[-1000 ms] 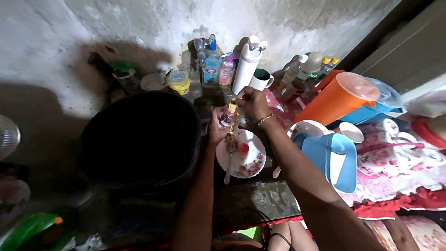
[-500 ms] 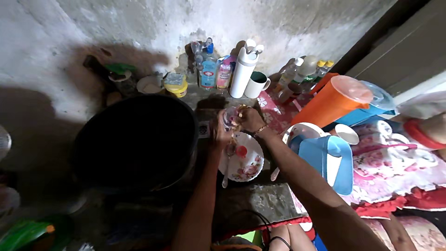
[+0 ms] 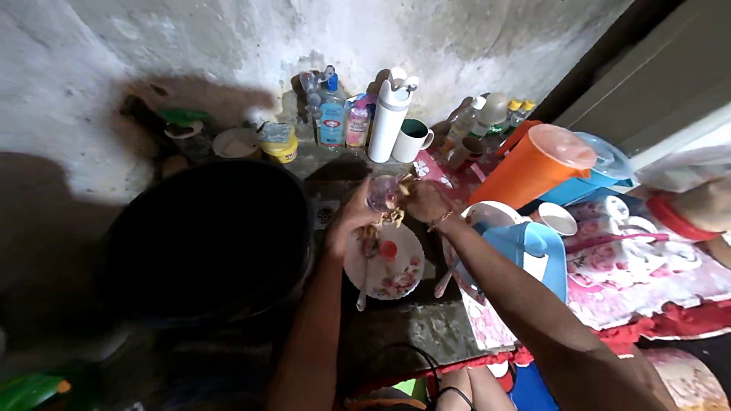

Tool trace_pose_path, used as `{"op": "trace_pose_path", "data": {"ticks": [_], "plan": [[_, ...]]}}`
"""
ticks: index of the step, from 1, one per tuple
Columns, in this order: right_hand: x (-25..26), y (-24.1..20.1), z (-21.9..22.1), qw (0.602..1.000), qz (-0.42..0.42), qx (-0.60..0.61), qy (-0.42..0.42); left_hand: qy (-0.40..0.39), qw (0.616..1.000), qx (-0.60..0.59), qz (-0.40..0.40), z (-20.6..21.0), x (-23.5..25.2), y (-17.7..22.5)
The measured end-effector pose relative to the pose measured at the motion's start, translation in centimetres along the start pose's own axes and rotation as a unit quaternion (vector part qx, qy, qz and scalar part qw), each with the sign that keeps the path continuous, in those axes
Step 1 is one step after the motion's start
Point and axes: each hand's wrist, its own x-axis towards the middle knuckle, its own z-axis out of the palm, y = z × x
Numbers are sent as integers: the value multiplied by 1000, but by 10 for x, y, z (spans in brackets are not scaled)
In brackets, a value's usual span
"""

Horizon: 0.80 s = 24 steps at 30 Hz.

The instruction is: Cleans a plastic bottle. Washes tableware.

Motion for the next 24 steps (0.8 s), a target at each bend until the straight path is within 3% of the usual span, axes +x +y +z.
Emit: {"op": "trace_pose_path", "data": {"ticks": [2,4,7,9,12,14,16,19,21,24], "plan": [[4,1,8,990,62,120,37,99,992,68,-28,23,-2,13],[5,1,7,989,65,134,18,128,985,84,-79,29,-3,22],[-1,8,-13,997,-42,-29,-61,14,994,88,-61,10,1,17],[-1,13,-21,977,-84,-149,-130,-79,995,53,-24,-5,-1,14],[4,14,-24,948,-99,-251,-166,-107,994,16,-32,-9,2,15],[1,16,-27,961,-134,-210,-119,-70,997,-11,-27,-4,4,7],[-6,19,-37,983,-151,-95,-44,-26,999,-34,-17,1,3,-1],[0,11,-45,996,-67,58,31,13,999,-24,-25,6,-1,-3],[5,5,-38,992,-63,61,91,23,1000,5,-20,11,-1,-3],[4,4,-16,979,-111,-36,166,37,999,4,-27,14,1,-3]]}}
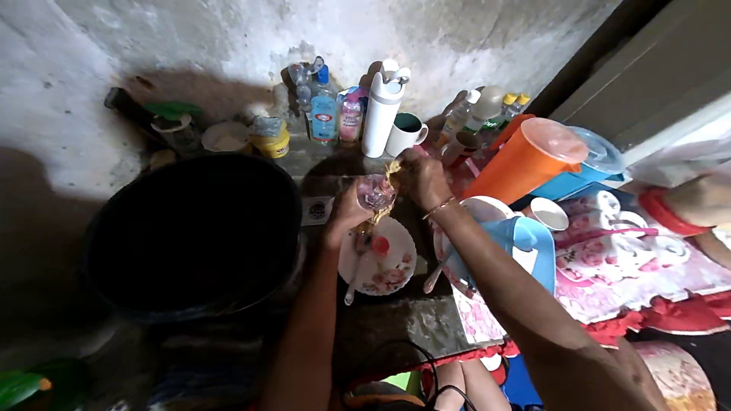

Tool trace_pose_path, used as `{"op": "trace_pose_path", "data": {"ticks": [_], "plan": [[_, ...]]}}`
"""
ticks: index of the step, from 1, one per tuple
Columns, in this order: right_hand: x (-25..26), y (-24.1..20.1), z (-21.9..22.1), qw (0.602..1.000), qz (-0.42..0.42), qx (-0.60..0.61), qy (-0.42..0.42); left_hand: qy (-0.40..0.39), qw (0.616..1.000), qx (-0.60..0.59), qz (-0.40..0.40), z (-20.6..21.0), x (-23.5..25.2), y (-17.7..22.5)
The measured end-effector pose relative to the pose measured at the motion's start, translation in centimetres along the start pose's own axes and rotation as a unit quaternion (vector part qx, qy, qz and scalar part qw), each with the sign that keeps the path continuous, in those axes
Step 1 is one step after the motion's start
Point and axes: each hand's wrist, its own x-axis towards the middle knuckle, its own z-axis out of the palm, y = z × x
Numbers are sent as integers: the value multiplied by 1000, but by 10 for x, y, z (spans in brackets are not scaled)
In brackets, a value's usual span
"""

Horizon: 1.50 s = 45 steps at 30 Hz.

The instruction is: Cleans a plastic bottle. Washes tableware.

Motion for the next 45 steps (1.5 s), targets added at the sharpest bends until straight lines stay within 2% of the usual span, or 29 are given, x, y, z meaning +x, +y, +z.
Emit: {"op": "trace_pose_path", "data": {"ticks": [2,5,7,9,10,12,14,15,17,20,21,23,25,29,33,36,38,39,42,45], "plan": [[-8,-2,11,996,-49,-73,-6,16,999,-27,-6,-3,-4,-1],[-10,-9,14,976,-22,-161,-142,33,998,-51,7,-2,-9,-17],[-10,-14,15,960,7,-175,-221,25,999,-31,6,-3,-8,-22],[-8,-14,21,957,33,-116,-264,21,999,-27,-12,-4,-9,-28],[-9,-11,24,964,32,-57,-258,22,999,-37,-29,-5,-9,-32],[-13,-6,33,981,34,79,-177,30,996,-72,-53,-8,-11,-36],[-16,-1,49,977,63,192,-69,46,992,-106,-57,-12,-17,-37],[-15,1,56,971,85,219,-48,52,991,-117,-47,-14,-19,-39],[-14,6,69,965,121,215,-85,54,990,-126,-33,-16,-22,-40],[-10,12,98,952,168,105,-232,48,989,-125,-54,-19,-20,-38],[-10,16,106,946,187,105,-243,47,989,-129,-59,-20,-20,-37],[-9,24,113,942,229,133,-206,50,988,-133,-60,-23,-20,-39],[-10,32,108,946,240,179,-121,54,986,-145,-54,-22,-21,-41],[6,24,77,959,158,230,52,56,984,-163,-43,-21,-17,-39],[19,-10,57,969,47,213,113,45,987,-147,-49,-20,-16,-43],[11,-25,73,993,-23,81,83,45,987,-150,-44,-21,-17,-41],[4,-22,85,991,-108,-9,77,44,985,-163,-45,-23,-16,-39],[3,-20,85,991,-119,-38,55,42,984,-169,-47,-24,-17,-38],[0,-25,68,992,-75,-64,-85,40,983,-167,-60,-24,-20,-40],[15,-39,52,970,-40,-92,-219,50,985,-154,-66,-24,-19,-41]]}}
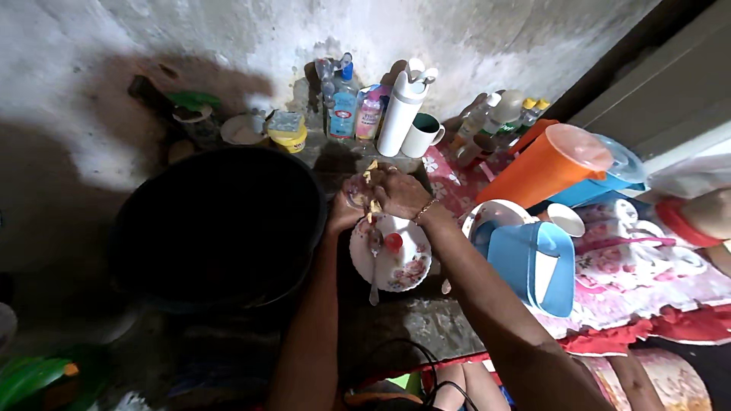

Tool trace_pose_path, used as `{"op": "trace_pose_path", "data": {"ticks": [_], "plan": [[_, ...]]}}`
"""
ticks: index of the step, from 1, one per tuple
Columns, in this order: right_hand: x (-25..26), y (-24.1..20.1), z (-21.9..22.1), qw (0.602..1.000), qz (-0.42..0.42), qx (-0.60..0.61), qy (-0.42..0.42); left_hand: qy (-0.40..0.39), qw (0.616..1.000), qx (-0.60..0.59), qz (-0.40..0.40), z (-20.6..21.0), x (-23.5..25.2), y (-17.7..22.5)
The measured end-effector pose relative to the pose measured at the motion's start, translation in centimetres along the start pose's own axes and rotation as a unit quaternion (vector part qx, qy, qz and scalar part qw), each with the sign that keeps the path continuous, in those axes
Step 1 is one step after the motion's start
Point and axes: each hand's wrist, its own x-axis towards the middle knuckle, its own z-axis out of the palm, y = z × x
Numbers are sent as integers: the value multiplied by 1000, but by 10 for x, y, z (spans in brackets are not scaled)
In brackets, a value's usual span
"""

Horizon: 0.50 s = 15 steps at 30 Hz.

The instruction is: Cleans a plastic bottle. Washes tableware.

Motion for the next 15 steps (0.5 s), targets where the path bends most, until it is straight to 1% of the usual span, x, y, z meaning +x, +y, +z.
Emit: {"op": "trace_pose_path", "data": {"ticks": [1,3,5,7,9,11,13,15], "plan": [[4,0,-3,1000,0,7,-15,1,1000,0,7,1,0,-2],[11,2,-4,998,-8,66,1,0,1000,2,18,1,2,-4],[9,4,-2,988,-2,135,72,-1,1000,10,12,1,2,-3],[9,12,8,966,-7,209,152,0,1000,3,19,2,2,-4],[8,14,10,951,5,261,164,0,1000,-1,19,2,2,-9],[4,12,11,952,-1,240,188,-6,1000,-9,14,2,0,-7],[1,10,13,961,-31,169,217,-9,1000,-11,7,1,0,-5],[-1,8,11,973,-66,83,204,-6,1000,-10,4,0,0,-6]]}}
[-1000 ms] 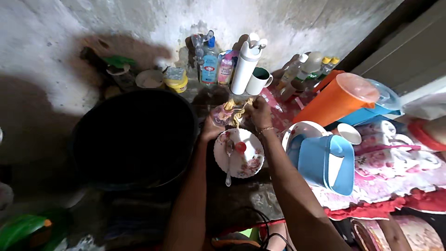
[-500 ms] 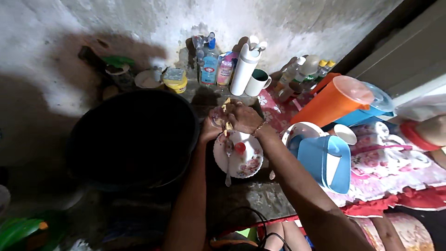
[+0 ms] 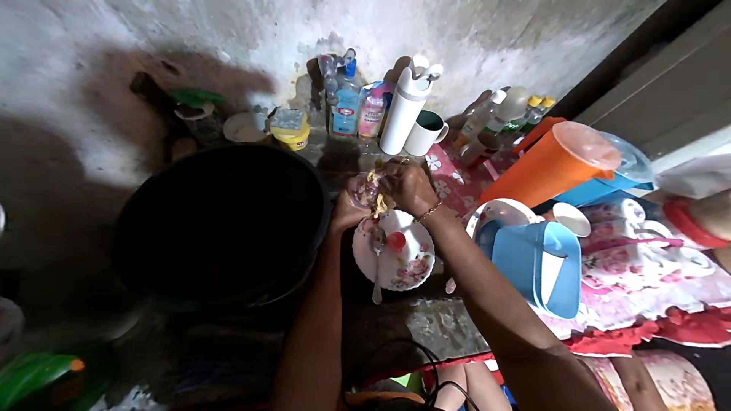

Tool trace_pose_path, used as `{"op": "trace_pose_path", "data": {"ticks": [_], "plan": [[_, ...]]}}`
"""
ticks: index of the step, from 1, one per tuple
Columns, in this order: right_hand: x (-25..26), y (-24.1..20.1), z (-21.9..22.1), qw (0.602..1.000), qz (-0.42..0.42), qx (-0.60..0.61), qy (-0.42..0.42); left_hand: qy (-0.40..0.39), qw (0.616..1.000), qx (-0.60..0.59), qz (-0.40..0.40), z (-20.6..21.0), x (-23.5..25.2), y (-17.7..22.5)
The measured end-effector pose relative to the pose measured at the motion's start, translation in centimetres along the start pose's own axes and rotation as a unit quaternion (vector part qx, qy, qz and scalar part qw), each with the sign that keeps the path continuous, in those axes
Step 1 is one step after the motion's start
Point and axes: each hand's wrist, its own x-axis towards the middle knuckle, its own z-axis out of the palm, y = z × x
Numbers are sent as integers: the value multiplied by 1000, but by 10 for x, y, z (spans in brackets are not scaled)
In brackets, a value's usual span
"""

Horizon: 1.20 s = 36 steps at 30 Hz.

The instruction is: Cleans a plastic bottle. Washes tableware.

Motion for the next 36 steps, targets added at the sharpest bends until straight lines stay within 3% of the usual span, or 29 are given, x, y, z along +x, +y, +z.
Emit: {"op": "trace_pose_path", "data": {"ticks": [6,10,13,16,19,23,25,27,30,33,36], "plan": [[15,-18,-18,964,51,-151,-214,-1,1000,19,-10,0,0,2],[23,-26,-20,925,99,-174,-324,-4,1000,1,-27,0,1,5],[21,-12,-10,919,99,-139,-356,-30,999,9,-14,3,2,3],[14,1,-10,940,75,-74,-324,-29,999,4,-20,4,0,6],[-3,3,-22,984,68,9,-164,-9,999,-3,-51,0,-2,14],[4,4,-22,986,129,102,-9,3,998,5,-57,2,-2,15],[5,1,-13,986,126,99,53,8,999,8,-35,2,1,11],[-3,-4,0,994,71,43,67,12,1000,6,-29,1,2,7],[-7,-4,2,997,8,-64,-40,12,1000,-8,-19,0,3,3],[6,-5,-4,967,58,-134,-209,1,1000,-14,-24,2,4,2],[23,-9,-10,933,90,-149,-315,-2,1000,7,0,2,5,3]]}}
